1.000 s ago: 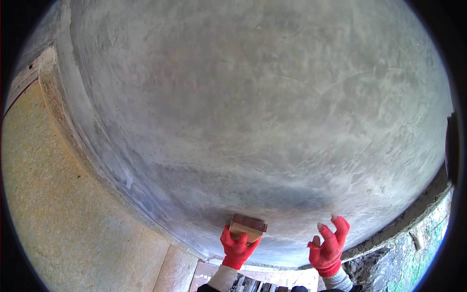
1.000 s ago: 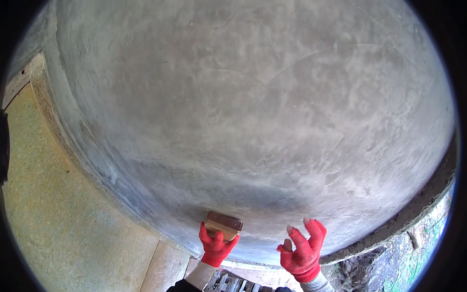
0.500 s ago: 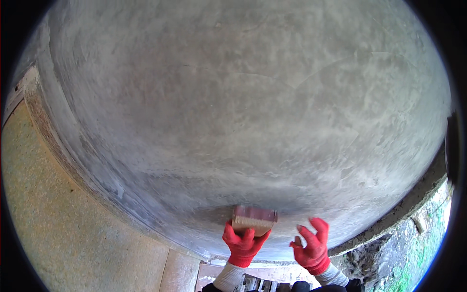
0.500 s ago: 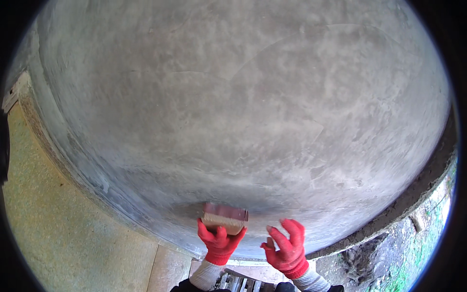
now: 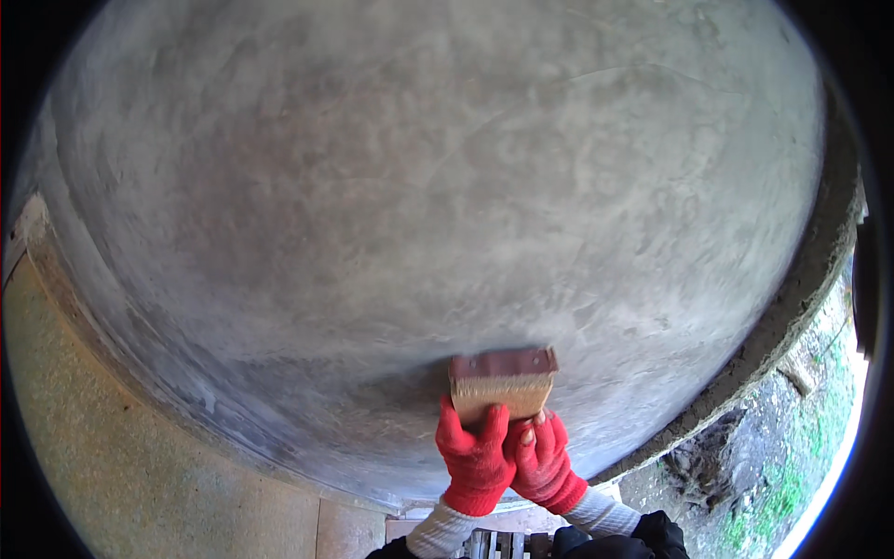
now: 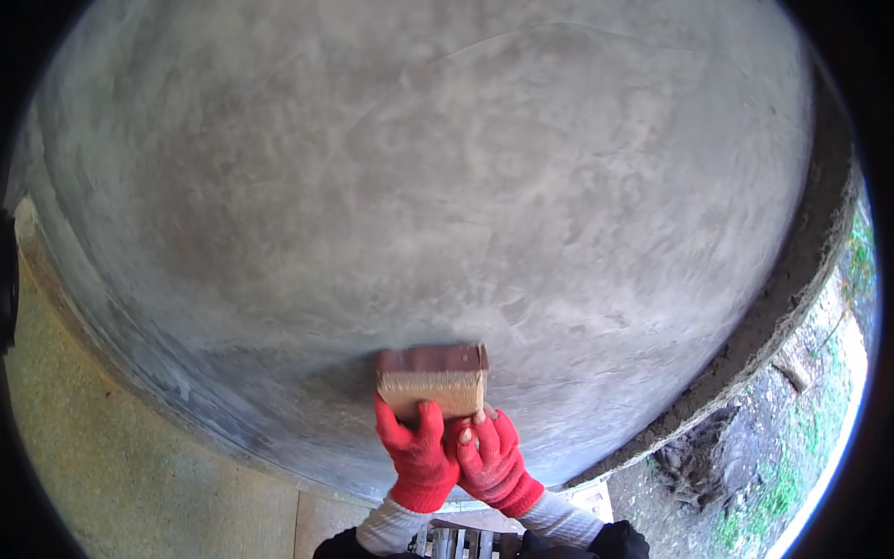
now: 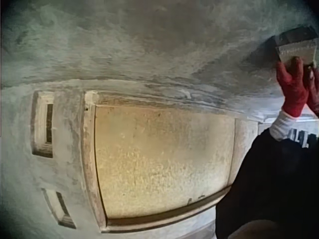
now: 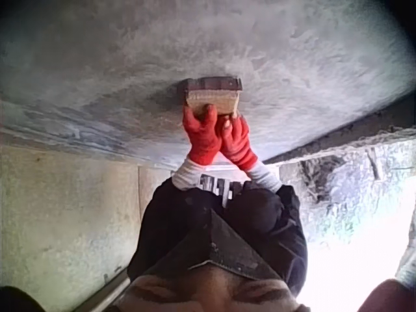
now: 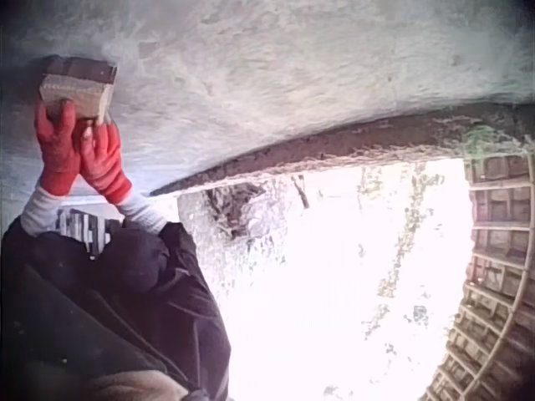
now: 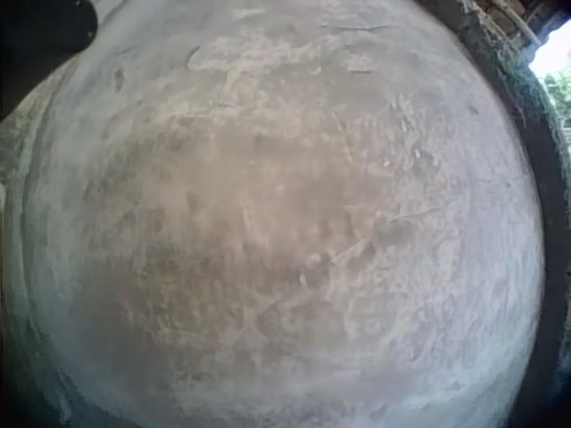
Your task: The person rubs a sanding block against a concrete wall using a circular motion while wearing red gloves.
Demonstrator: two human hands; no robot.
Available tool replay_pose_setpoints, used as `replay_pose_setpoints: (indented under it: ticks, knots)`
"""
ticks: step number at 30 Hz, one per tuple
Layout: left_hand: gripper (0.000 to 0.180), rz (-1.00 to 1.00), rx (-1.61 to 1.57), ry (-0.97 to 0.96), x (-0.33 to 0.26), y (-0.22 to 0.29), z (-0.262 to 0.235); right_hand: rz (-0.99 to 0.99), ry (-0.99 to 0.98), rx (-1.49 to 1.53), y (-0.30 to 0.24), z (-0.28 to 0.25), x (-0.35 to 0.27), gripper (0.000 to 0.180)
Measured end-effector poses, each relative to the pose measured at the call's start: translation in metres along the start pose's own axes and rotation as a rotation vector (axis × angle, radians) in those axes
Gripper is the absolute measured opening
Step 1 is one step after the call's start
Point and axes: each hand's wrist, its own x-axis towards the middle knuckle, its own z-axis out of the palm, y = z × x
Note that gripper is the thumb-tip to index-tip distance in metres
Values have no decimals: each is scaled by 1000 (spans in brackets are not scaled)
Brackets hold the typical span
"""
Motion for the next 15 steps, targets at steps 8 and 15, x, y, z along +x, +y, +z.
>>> replay_pose_setpoints:
  ticks: [8,15]
  knots:
    - [46,133,100,-175,-18,19,17,113,98,-244,25,20,-48,63]
    - [55,688,124,-170,-1,46,-1,235,153,-258,24,-37,69,100]
